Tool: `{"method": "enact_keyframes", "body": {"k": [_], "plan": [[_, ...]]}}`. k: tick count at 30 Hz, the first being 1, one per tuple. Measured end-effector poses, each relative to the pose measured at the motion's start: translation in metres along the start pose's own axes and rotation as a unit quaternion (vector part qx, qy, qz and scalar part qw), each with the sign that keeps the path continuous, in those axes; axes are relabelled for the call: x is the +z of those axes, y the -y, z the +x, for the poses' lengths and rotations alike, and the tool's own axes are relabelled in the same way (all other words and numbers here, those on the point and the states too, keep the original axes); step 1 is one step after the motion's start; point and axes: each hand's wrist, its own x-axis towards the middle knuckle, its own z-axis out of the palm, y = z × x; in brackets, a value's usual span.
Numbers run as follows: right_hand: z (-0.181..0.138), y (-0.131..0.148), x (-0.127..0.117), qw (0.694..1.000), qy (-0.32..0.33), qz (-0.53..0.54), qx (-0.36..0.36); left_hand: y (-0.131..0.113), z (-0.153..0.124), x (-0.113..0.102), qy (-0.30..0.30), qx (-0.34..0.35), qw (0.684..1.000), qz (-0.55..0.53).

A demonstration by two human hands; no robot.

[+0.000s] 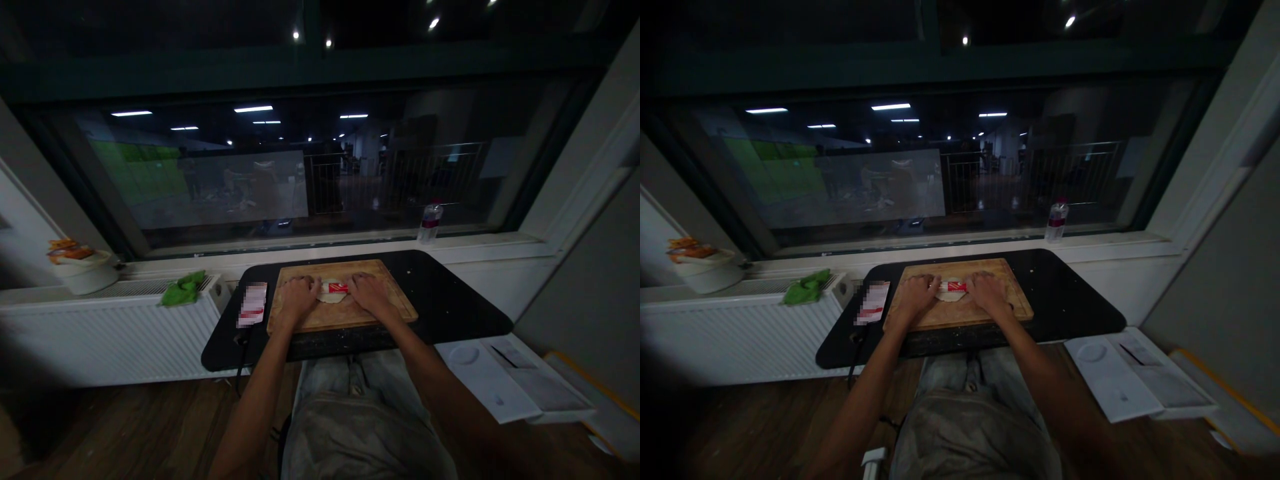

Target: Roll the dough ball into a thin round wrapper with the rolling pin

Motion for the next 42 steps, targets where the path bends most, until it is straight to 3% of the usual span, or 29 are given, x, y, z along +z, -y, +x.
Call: {"method": "enact_keyframes", "body": {"k": [9,21,32,38,42], "plan": [[-0.037,0.006,0.005,0.999,-0.042,-0.011,0.012,0.0,0.002,0.003,-0.013,0.019,1.0,0.0],[-0.064,0.006,0.012,0.998,-0.066,-0.005,0.01,0.003,0.006,0.008,-0.012,0.042,0.999,-0.008],[-0.025,0.005,-0.007,0.999,-0.021,-0.03,0.009,-0.001,0.0,0.003,-0.016,0.032,0.999,0.005],[0.008,-0.002,-0.002,0.999,0.012,-0.027,0.014,-0.002,-0.002,0.001,-0.011,0.036,0.999,0.039],[0.013,-0.005,0.002,1.0,0.005,-0.016,0.018,-0.003,-0.002,0.0,-0.001,0.047,0.997,0.056]]}}
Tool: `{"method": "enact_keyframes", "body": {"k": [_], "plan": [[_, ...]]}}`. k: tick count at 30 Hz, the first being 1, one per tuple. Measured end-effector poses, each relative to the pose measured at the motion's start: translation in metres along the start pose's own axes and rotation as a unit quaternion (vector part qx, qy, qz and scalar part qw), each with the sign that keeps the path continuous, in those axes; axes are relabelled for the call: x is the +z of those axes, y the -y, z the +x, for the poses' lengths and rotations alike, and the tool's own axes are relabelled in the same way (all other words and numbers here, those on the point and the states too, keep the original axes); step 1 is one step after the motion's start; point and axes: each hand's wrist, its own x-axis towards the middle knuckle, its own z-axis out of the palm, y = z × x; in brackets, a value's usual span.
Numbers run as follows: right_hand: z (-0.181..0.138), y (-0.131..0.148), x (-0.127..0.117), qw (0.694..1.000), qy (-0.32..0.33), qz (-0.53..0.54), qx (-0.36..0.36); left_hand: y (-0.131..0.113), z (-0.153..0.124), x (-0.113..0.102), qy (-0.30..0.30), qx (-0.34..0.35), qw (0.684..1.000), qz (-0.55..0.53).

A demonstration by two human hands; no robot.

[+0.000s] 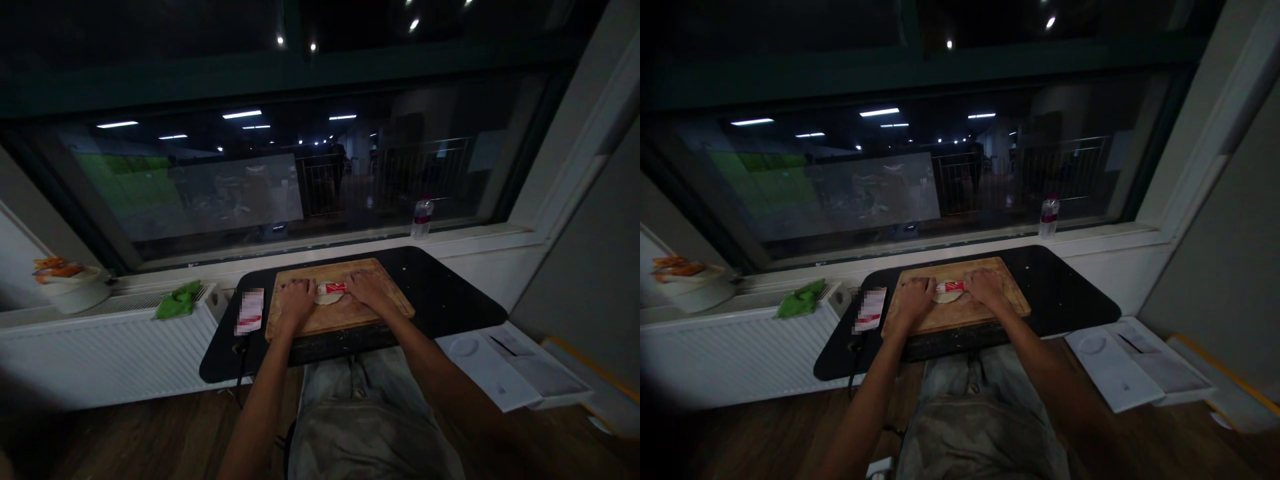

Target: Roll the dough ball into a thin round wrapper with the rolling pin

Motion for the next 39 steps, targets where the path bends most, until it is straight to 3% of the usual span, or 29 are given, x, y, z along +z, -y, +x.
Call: {"method": "enact_keyframes", "body": {"k": [10,29,39], "plan": [[-0.03,0.007,0.002,0.999,-0.029,0.005,0.017,0.0,0.002,0.002,-0.012,-0.016,0.999,-0.032],[0.036,-0.009,0.007,0.996,0.047,-0.038,-0.061,-0.002,-0.001,0.0,-0.009,0.005,1.0,0.024],[0.022,-0.006,0.006,0.999,0.015,-0.01,-0.039,-0.003,0.003,0.004,-0.02,-0.041,0.999,0.002]]}}
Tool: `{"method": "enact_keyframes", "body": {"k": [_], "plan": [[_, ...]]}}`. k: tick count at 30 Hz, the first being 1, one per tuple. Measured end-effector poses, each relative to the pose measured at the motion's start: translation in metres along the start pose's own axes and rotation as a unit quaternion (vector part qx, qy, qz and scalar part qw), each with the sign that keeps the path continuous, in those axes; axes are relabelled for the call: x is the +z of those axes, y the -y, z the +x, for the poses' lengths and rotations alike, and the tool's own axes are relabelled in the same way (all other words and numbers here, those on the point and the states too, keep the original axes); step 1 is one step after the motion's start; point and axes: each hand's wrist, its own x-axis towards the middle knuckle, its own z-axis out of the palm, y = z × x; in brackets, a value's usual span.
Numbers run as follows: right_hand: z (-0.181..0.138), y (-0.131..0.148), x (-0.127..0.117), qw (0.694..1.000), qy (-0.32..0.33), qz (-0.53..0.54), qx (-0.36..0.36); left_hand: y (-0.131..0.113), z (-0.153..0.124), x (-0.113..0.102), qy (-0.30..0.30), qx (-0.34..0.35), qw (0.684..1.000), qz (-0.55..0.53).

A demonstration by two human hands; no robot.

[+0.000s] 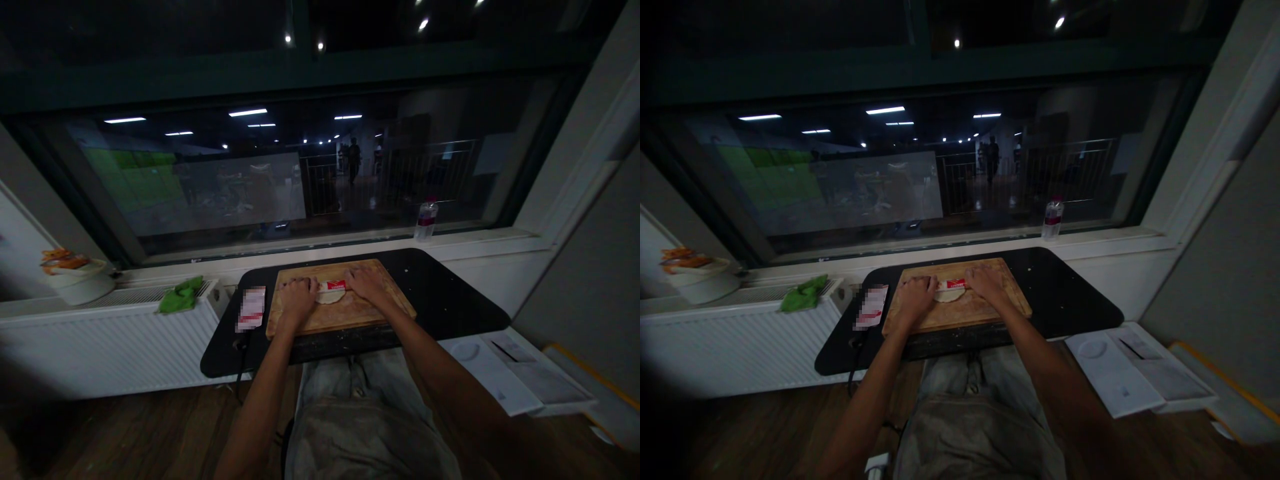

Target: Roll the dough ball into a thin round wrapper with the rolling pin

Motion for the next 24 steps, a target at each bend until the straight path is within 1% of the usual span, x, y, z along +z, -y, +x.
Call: {"method": "enact_keyframes", "body": {"k": [5,10,18,21,24], "plan": [[-0.016,0.005,-0.001,0.999,-0.021,0.018,0.027,0.001,0.0,0.001,-0.005,0.0,1.0,-0.015],[-0.036,0.012,-0.001,0.997,-0.056,0.027,0.053,0.004,-0.001,0.002,-0.001,0.028,0.999,-0.021],[-0.058,0.018,-0.002,0.997,-0.069,0.013,0.041,0.007,0.003,0.012,-0.029,0.029,0.998,-0.05],[-0.063,0.019,-0.002,0.997,-0.063,0.004,0.034,0.009,0.006,0.018,-0.041,0.029,0.996,-0.071],[-0.069,0.021,-0.002,0.998,-0.056,-0.005,0.023,0.011,0.008,0.021,-0.04,0.035,0.995,-0.089]]}}
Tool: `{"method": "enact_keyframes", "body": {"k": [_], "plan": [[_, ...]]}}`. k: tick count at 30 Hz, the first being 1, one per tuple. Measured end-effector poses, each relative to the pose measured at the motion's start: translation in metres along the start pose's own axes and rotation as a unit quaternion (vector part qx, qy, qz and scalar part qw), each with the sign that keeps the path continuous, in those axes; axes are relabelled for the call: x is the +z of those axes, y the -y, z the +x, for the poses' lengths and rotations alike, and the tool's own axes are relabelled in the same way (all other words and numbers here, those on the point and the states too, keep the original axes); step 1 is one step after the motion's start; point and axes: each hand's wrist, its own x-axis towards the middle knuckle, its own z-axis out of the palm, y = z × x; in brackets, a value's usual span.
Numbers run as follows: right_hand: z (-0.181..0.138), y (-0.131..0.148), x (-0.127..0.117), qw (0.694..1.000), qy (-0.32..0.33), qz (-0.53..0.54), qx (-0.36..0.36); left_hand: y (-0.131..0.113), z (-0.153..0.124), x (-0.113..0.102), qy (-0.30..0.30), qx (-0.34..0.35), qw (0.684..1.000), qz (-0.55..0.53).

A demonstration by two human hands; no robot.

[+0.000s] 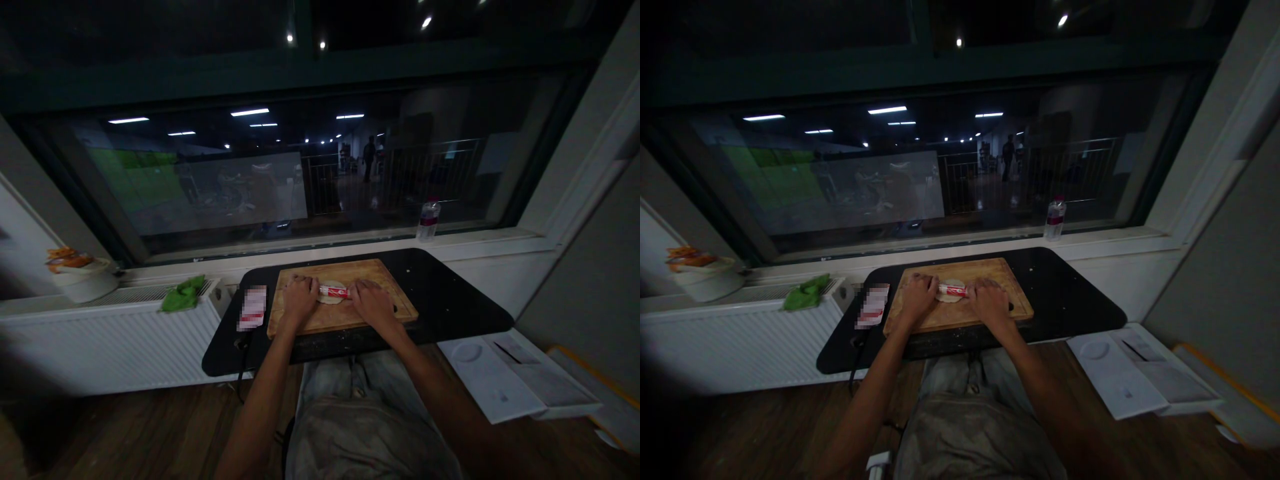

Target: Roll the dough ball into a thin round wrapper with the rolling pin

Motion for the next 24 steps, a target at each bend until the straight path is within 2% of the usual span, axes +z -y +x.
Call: {"method": "enact_keyframes", "body": {"k": [15,24], "plan": [[-0.035,0.004,0.003,0.998,-0.039,0.056,0.002,-0.002,-0.003,-0.006,0.037,0.008,0.999,-0.009],[-0.054,0.006,0.008,0.991,-0.059,0.112,-0.03,-0.003,-0.003,-0.005,0.019,-0.002,0.999,-0.031]]}}
